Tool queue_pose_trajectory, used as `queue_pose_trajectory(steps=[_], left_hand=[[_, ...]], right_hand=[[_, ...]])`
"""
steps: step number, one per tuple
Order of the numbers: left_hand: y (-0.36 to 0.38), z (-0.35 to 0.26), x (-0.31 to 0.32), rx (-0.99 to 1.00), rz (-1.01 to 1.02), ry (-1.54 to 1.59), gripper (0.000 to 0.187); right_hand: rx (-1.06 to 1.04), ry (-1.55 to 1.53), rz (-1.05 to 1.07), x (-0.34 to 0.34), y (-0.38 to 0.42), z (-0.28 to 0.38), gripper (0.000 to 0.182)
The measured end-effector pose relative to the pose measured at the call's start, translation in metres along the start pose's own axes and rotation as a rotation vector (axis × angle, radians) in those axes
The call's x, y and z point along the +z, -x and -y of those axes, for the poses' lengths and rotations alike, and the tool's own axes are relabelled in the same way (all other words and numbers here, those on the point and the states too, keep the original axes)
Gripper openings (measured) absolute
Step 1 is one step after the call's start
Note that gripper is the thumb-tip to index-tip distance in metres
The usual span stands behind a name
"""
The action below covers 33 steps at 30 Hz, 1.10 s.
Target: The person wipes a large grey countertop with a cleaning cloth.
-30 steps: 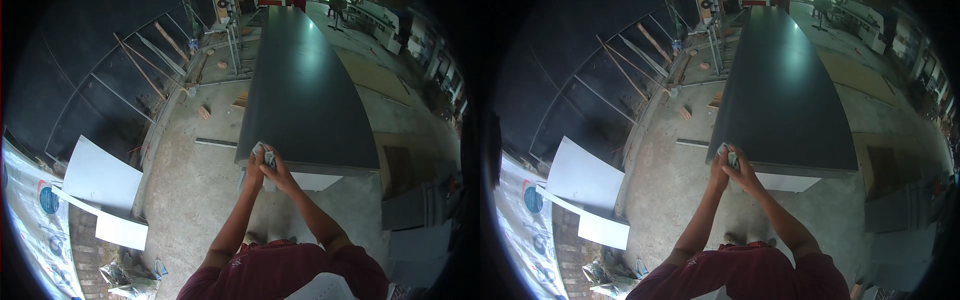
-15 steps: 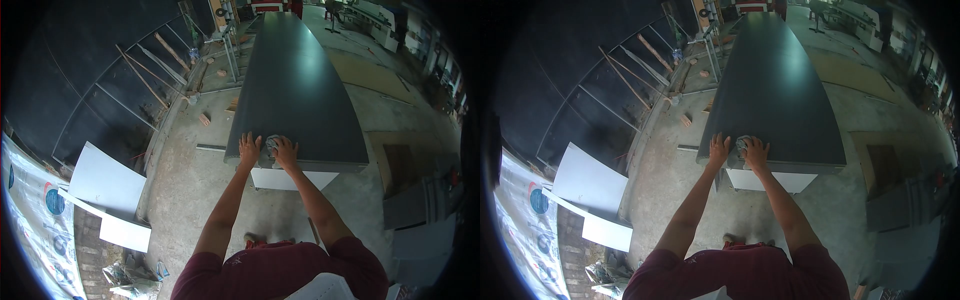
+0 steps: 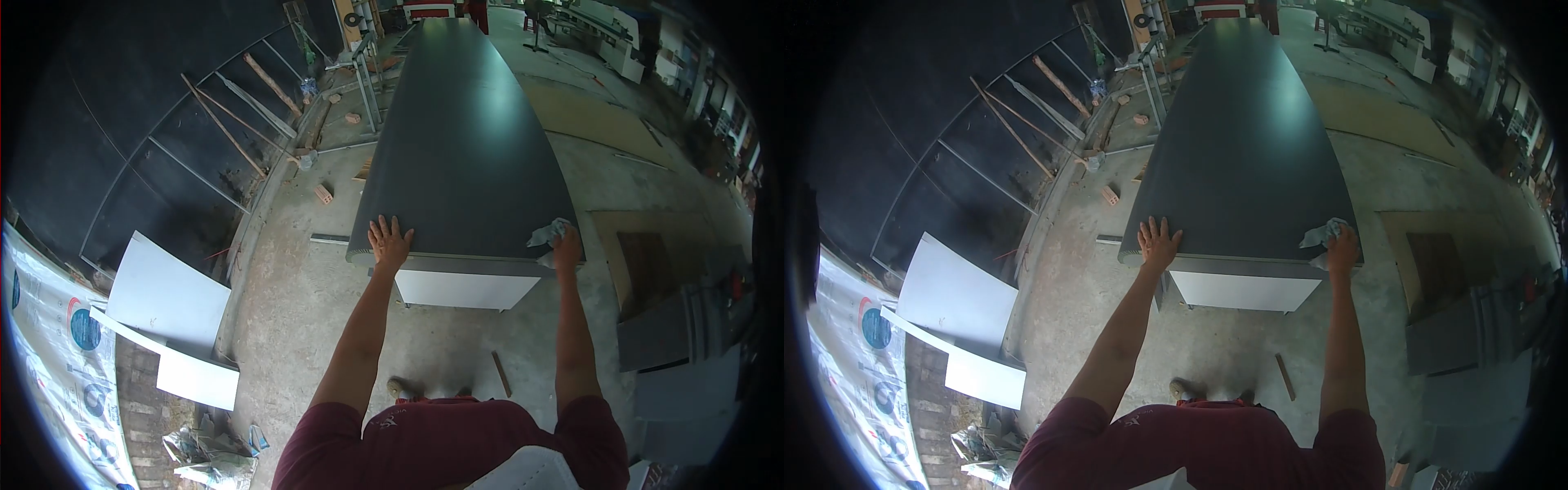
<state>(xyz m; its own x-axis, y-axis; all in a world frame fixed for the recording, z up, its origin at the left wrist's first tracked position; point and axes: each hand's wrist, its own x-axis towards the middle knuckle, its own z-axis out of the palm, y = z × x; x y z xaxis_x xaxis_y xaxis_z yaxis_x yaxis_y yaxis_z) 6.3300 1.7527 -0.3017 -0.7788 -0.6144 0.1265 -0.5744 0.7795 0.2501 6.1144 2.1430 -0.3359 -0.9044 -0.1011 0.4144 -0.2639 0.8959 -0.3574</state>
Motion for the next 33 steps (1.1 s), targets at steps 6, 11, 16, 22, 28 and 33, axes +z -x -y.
queue_pose_trajectory(steps=[6,11,16,22,28,33], left_hand=[[-0.003,0.001,0.005,-0.001,-0.016,-0.014,0.067],[-0.004,0.000,0.009,-0.013,-0.019,-0.029,0.068],[-0.006,-0.003,0.009,-0.023,-0.017,-0.043,0.068],[-0.004,-0.010,0.005,-0.023,0.011,-0.073,0.067],[-0.008,-0.003,0.022,0.024,-0.071,-0.140,0.065],[-0.005,-0.008,0.020,0.027,-0.092,-0.124,0.063]], right_hand=[[0.018,-0.129,-0.126,-0.011,-0.008,-0.030,0.041],[0.078,-0.163,-0.157,-0.020,-0.001,-0.029,0.040],[-0.004,-0.183,-0.135,-0.029,0.014,-0.038,0.042],[-0.003,-0.041,-0.135,-0.040,0.027,-0.045,0.043],[0.007,0.015,0.031,-0.034,-0.012,-0.050,0.042],[-0.041,0.066,0.078,-0.016,-0.058,-0.057,0.044]])
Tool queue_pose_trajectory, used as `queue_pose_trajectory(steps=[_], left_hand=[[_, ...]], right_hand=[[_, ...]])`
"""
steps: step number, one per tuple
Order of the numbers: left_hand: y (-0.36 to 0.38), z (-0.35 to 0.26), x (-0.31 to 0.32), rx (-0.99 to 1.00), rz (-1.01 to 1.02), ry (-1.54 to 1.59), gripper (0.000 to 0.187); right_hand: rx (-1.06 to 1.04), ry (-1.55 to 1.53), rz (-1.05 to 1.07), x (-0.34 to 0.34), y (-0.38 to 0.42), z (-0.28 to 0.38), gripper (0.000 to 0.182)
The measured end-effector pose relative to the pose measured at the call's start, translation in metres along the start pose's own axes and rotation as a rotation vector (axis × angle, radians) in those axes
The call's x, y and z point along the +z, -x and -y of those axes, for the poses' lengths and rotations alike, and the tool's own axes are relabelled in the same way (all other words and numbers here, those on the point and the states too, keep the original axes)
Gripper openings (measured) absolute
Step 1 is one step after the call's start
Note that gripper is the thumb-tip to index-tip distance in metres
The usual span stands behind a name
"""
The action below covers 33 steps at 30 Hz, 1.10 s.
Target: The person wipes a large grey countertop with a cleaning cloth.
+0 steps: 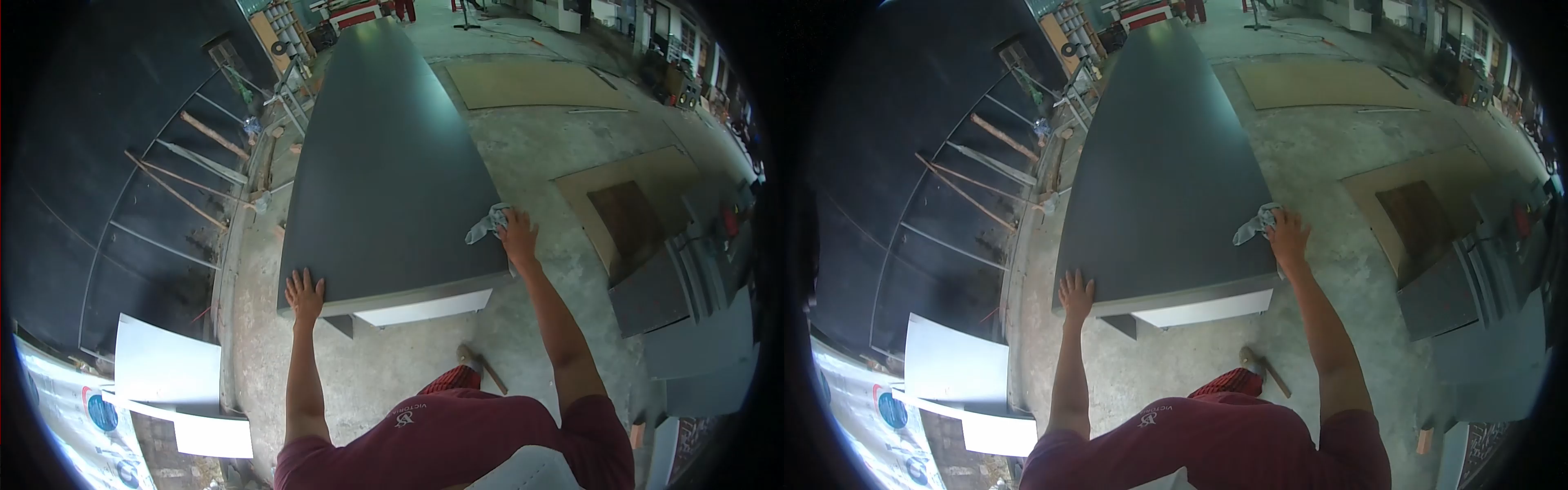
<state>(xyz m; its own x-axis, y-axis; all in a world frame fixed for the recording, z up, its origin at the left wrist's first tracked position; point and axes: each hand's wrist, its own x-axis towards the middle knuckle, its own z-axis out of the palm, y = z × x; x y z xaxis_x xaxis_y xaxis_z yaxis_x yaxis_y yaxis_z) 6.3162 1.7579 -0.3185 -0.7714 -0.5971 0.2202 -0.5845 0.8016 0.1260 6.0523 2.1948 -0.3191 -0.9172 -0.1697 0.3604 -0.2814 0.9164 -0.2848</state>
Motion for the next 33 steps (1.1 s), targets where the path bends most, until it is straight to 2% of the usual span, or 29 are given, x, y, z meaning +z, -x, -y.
queue_pose_trajectory(steps=[5,6,8,9,11,13,14,16,18,23,26,28,31,33], left_hand=[[-0.005,-0.013,-0.002,-0.021,0.001,-0.023,0.063],[-0.005,-0.020,-0.002,-0.083,0.016,-0.037,0.063],[-0.008,-0.030,0.007,-0.202,0.017,-0.051,0.064],[-0.014,-0.041,0.009,-0.195,0.024,-0.054,0.064],[-0.015,-0.074,0.011,-0.357,0.036,-0.048,0.064],[-0.017,-0.117,0.010,-0.317,0.058,-0.042,0.065],[-0.017,-0.140,0.008,-0.248,0.067,-0.031,0.065],[-0.013,-0.177,0.008,-0.178,0.077,-0.012,0.065],[-0.011,-0.200,0.007,-0.049,0.053,0.061,0.064],[-0.010,-0.208,0.004,-0.057,0.036,0.115,0.061],[-0.011,-0.207,0.001,-0.057,0.045,0.111,0.060],[-0.012,-0.210,0.002,-0.062,0.042,0.111,0.060],[-0.014,-0.211,0.002,-0.073,0.042,0.101,0.060],[-0.016,-0.219,0.002,-0.117,0.058,0.089,0.060]], right_hand=[[-0.205,-0.129,-0.019,0.024,-0.052,-0.009,0.047],[-0.196,-0.131,-0.016,0.022,-0.056,-0.008,0.047],[-0.327,-0.007,0.008,0.012,-0.058,-0.003,0.050],[-0.319,-0.005,0.013,0.002,-0.054,0.003,0.050],[-0.509,-0.109,0.159,-0.019,-0.031,0.013,0.054],[-0.684,-0.234,0.159,-0.029,-0.004,0.016,0.056],[-0.675,-0.231,0.164,-0.035,0.005,0.016,0.056],[-0.775,-0.291,0.329,-0.044,0.012,0.016,0.056],[-0.800,-0.288,0.325,-0.037,0.001,0.014,0.056],[-0.859,-0.273,0.280,-0.008,-0.057,0.012,0.056],[-0.811,-0.298,0.192,0.025,-0.105,0.012,0.055],[-0.685,-0.291,0.105,0.047,-0.136,0.008,0.052],[-0.608,-0.236,0.093,0.061,-0.163,0.014,0.051],[-0.648,-0.229,0.087,0.063,-0.175,0.014,0.051]])
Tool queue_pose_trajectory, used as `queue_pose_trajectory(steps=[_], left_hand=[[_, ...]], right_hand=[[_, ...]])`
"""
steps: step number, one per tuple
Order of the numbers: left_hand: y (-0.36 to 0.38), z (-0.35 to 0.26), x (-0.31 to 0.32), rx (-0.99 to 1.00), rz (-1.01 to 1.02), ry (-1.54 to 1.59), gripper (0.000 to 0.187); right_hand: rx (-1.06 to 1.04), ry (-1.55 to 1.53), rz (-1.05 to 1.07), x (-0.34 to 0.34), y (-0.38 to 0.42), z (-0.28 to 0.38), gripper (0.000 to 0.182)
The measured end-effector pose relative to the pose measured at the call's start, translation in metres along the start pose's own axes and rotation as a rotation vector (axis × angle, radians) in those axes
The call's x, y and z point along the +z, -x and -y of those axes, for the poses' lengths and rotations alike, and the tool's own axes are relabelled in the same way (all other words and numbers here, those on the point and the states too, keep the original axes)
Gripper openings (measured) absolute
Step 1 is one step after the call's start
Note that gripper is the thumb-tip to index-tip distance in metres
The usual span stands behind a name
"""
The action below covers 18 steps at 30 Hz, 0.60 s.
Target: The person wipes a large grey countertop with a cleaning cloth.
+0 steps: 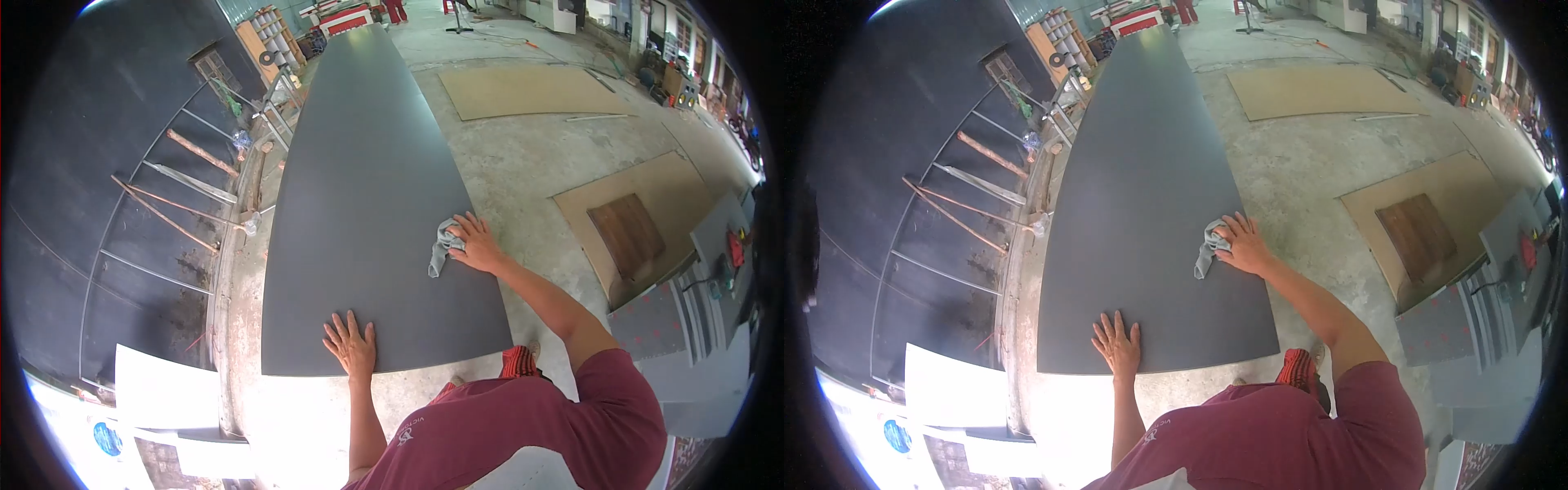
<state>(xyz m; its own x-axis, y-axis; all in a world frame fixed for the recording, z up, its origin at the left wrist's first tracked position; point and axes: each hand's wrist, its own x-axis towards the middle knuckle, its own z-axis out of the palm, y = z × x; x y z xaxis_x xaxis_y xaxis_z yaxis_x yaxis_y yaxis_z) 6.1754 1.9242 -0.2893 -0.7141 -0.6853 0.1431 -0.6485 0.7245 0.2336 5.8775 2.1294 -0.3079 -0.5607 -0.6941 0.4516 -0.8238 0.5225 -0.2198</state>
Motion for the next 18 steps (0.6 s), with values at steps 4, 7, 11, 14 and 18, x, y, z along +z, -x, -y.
queue_pose_trajectory(steps=[4,7,11,14,18], left_hand=[[-0.011,-0.024,0.014,-0.108,-0.046,-0.061,0.059],[-0.030,-0.043,0.031,-0.133,-0.072,-0.068,0.059],[-0.051,-0.087,0.046,-0.211,-0.086,-0.080,0.060],[-0.065,-0.129,0.063,-0.280,-0.098,-0.098,0.060],[-0.069,-0.188,0.079,-0.323,-0.146,-0.107,0.057]], right_hand=[[-0.065,0.002,-0.010,0.009,-0.026,-0.026,0.051],[-0.057,-0.022,-0.014,0.020,-0.052,-0.047,0.049],[-0.074,-0.098,0.010,0.021,-0.065,-0.058,0.047],[-0.131,-0.194,0.006,0.014,-0.059,-0.064,0.045],[-0.272,-0.360,0.042,0.000,-0.035,-0.063,0.045]])
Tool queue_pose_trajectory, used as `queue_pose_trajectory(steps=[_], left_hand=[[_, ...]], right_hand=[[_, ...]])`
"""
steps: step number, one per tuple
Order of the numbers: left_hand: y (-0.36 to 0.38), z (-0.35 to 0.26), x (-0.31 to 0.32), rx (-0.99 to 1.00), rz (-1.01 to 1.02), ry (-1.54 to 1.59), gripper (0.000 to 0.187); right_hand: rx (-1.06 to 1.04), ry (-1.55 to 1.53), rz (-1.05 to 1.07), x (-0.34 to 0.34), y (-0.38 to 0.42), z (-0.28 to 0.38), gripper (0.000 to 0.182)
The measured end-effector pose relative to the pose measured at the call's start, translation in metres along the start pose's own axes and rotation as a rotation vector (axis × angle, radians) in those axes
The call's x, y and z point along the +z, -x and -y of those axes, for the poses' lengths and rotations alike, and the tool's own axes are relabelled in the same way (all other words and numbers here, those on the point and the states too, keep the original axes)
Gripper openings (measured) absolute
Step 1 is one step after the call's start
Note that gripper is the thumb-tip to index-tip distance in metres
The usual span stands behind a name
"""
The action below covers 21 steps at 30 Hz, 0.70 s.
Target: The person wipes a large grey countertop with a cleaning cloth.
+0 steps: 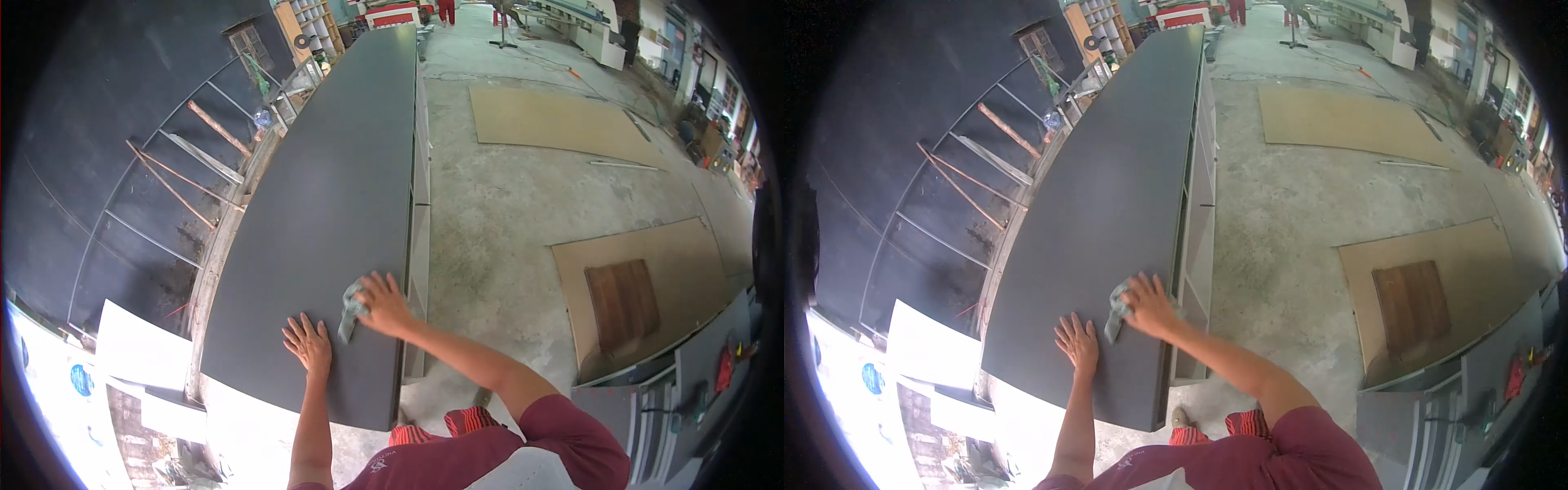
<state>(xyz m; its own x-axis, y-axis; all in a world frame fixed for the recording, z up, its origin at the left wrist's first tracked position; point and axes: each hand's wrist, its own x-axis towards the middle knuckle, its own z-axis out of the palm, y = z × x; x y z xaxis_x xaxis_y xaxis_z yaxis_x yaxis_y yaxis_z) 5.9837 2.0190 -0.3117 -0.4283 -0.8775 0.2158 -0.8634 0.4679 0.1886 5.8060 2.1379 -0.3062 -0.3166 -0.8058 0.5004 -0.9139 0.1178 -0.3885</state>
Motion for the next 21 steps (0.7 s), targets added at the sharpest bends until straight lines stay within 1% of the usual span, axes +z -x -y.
queue_pose_trajectory(steps=[1,3,5,6,7,8,11,16,18,21], left_hand=[[0.003,-0.013,0.004,0.001,-0.020,-0.013,0.056],[0.008,-0.038,0.009,-0.012,-0.031,-0.023,0.055],[0.009,-0.047,0.008,-0.030,-0.037,-0.033,0.051],[0.011,-0.049,0.006,-0.045,-0.028,-0.046,0.051],[0.012,-0.051,0.004,-0.030,-0.055,-0.029,0.051],[0.013,-0.052,0.004,-0.011,-0.083,-0.009,0.050],[0.012,-0.053,0.000,-0.019,-0.089,-0.016,0.049],[0.008,-0.051,0.006,-0.016,-0.118,-0.042,0.047],[0.008,-0.054,0.001,-0.041,-0.074,-0.054,0.047],[0.009,-0.059,0.002,-0.072,-0.082,-0.038,0.047]], right_hand=[[-0.006,-0.006,-0.001,-0.003,0.006,0.005,0.045],[-0.131,-0.046,0.039,-0.011,0.021,0.008,0.050],[-0.156,-0.093,0.084,-0.018,0.029,0.007,0.053],[-0.175,-0.135,0.116,-0.020,0.035,0.009,0.056],[-0.167,-0.166,0.069,-0.020,0.035,0.008,0.058],[-0.168,-0.181,0.077,-0.020,0.037,0.007,0.058],[-0.174,-0.182,0.082,-0.024,0.036,0.005,0.058],[-0.243,-0.186,0.157,-0.032,0.040,-0.009,0.058],[-0.250,-0.194,0.174,-0.037,0.038,-0.014,0.058],[-0.278,-0.222,0.214,-0.042,0.034,-0.025,0.057]])
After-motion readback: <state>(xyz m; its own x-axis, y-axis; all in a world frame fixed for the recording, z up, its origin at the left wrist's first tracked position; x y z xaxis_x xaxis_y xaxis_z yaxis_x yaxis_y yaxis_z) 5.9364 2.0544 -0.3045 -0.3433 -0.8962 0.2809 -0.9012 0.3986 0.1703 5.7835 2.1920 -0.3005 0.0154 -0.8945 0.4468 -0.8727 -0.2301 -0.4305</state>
